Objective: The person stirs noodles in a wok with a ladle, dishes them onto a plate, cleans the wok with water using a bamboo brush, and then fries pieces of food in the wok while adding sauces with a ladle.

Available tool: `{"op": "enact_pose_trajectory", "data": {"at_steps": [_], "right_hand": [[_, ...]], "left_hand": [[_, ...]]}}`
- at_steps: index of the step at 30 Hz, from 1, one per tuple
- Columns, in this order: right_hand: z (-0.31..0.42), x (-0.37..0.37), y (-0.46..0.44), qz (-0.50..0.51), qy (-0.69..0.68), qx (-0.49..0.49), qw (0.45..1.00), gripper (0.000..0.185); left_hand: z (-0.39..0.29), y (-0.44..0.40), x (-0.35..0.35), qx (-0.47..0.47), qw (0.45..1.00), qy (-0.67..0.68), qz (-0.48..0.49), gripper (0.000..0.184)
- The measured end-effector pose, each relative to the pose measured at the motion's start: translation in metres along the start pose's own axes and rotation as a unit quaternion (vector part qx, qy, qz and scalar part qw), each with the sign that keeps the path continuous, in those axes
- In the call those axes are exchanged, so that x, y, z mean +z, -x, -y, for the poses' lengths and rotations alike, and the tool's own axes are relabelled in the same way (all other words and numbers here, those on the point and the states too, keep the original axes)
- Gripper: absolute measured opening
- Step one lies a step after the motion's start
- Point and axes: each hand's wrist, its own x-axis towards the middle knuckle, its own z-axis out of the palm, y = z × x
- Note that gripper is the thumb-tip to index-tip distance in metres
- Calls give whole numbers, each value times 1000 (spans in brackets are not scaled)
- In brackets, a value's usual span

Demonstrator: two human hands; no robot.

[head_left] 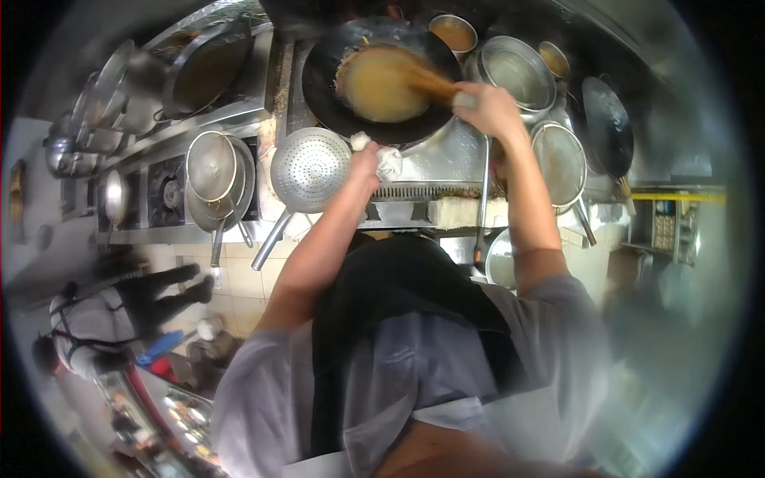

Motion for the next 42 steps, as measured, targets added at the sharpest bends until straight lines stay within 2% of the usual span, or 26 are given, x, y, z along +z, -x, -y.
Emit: {"op": "enact_pose_trajectory", "data": {"at_steps": [2,4,6,7,9,10,11,13,16,18,19,21,22,24,26,27,28,30,31,33,35,37,38,39,40,42], "right_hand": [[14,41,-41,61,2,-105,993,43],[62,72,-84,316,-17,-113,942,41],[76,166,-140,136,-52,-94,985,47],[81,172,-159,143,-51,-104,983,47],[92,184,-175,11,-129,49,990,41],[96,174,-171,14,-133,47,990,41],[95,160,-169,137,-33,-30,990,39],[90,140,-155,250,70,-115,959,38],[86,135,-141,200,-71,-153,965,35],[93,139,-179,249,-124,19,960,37],[92,146,-184,251,-126,19,960,37],[89,157,-188,15,-133,54,989,41],[92,146,-176,13,-134,60,989,41],[108,103,-139,280,-78,-36,956,44],[104,123,-109,164,-60,-126,976,41],[109,124,-115,185,-78,-70,977,37],[107,129,-138,187,-77,-68,977,37],[99,147,-188,103,-128,155,974,33],[100,150,-190,99,-131,158,974,33],[103,158,-193,-4,-205,184,961,33],[109,175,-175,138,-141,124,973,35],[130,159,-125,123,-107,53,985,41],[135,154,-121,133,-93,35,986,43],[120,184,-148,142,-54,5,988,44],[110,185,-176,156,-74,96,980,41],[110,129,-187,110,-164,212,957,38]], "left_hand": [[5,-10,-4,21,1000,-13,-13,26],[10,-20,-10,31,999,0,-17,27],[10,-18,-10,28,999,-32,-15,28],[10,-14,-6,31,999,-23,-23,28],[7,-4,-4,37,998,-49,-31,26],[8,-3,-8,38,997,-49,-37,26],[9,-2,-9,36,997,-54,-32,26],[14,-25,-18,55,997,-54,-27,24],[14,-23,-15,72,993,-74,-49,25],[18,-13,-13,46,992,-96,-65,26],[21,-19,-15,55,991,-100,-72,26],[20,-22,-15,66,991,-92,-74,26],[21,-16,-14,64,991,-97,-71,26],[14,-11,-8,58,995,-61,-61,26],[15,-22,-11,55,996,-59,-42,26],[16,-23,-10,62,994,-68,-62,29],[21,-21,-12,67,991,-75,-85,33],[20,-7,-8,51,992,-83,-83,34],[19,-6,-7,45,994,-66,-74,36],[16,-11,-9,42,996,-58,-59,41],[20,-18,-13,36,996,-67,-51,42],[31,-47,-32,40,990,-116,-62,45],[20,-42,-23,42,990,-121,-54,45],[11,-24,-12,38,988,-138,-59,46],[12,-10,-10,29,985,-156,-67,48],[17,-23,-16,28,981,-172,-79,48]]}}
